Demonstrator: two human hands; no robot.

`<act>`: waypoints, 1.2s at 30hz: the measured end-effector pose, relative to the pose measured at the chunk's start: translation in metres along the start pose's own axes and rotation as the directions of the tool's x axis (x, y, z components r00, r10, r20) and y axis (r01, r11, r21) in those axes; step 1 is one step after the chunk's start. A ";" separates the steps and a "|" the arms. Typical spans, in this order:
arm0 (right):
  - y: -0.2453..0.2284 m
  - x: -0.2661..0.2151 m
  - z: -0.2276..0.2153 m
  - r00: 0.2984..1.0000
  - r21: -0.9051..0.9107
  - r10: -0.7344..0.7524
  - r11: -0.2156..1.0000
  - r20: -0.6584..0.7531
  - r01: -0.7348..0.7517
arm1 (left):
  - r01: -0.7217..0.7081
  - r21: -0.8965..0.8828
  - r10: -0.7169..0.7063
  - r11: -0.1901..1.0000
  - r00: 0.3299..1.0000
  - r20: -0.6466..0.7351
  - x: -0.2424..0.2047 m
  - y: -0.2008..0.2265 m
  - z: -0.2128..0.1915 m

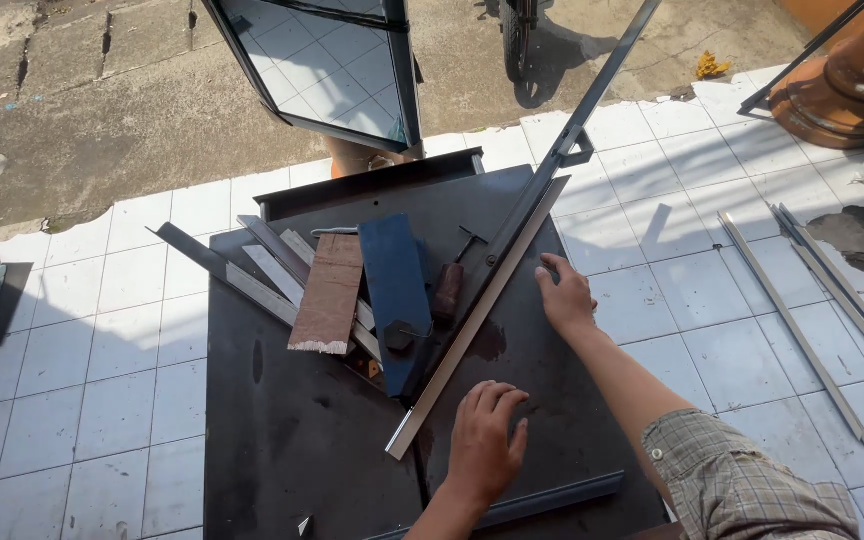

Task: The person uses a metal cutting machine to cut several metal profiles. They position each profile, lower the cutting arm, and remove the cut pieces. The person also measures one profile with a ruler and marks it with a pen before cutting.

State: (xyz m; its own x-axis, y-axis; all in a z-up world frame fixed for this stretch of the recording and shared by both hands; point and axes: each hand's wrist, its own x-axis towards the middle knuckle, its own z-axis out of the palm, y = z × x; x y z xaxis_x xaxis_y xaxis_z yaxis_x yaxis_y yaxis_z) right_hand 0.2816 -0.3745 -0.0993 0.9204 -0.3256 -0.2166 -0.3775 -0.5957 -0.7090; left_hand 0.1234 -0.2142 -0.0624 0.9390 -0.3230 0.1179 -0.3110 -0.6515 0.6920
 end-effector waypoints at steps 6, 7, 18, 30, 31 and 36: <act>0.006 0.053 -0.038 0.966 0.287 0.252 0.923 0.056 -0.257 | -0.038 0.156 0.054 0.987 0.993 -0.103 0.118 -0.014 0.068; 0.002 0.058 -0.043 0.946 0.363 0.298 0.874 0.125 -0.323 | -0.033 0.229 0.066 0.973 0.988 -0.139 0.136 -0.020 0.078; -0.026 0.144 -0.035 0.922 0.575 0.328 0.721 0.208 -0.386 | -0.029 0.566 0.160 0.824 0.970 -0.184 0.173 -0.049 0.111; -0.020 0.178 -0.029 0.927 0.710 0.363 0.628 0.096 -0.320 | 0.022 0.536 0.104 0.844 0.974 -0.203 0.176 -0.046 0.113; -0.022 0.177 -0.031 0.923 0.704 0.374 0.630 0.096 -0.328 | 0.025 0.545 0.116 0.838 0.968 -0.224 0.176 -0.045 0.111; -0.017 0.182 -0.028 0.929 0.710 0.361 0.633 0.083 -0.310 | 0.034 0.536 0.093 0.844 0.973 -0.209 0.176 -0.046 0.111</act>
State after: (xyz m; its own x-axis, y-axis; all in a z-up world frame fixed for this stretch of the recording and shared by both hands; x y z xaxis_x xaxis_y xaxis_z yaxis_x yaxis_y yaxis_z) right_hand 0.4525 -0.4440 -0.1083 0.7271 -0.4563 -0.5129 -0.4516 0.2448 -0.8580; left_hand 0.2863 -0.3174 -0.1526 0.9157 -0.2316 0.3283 -0.3088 -0.9285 0.2063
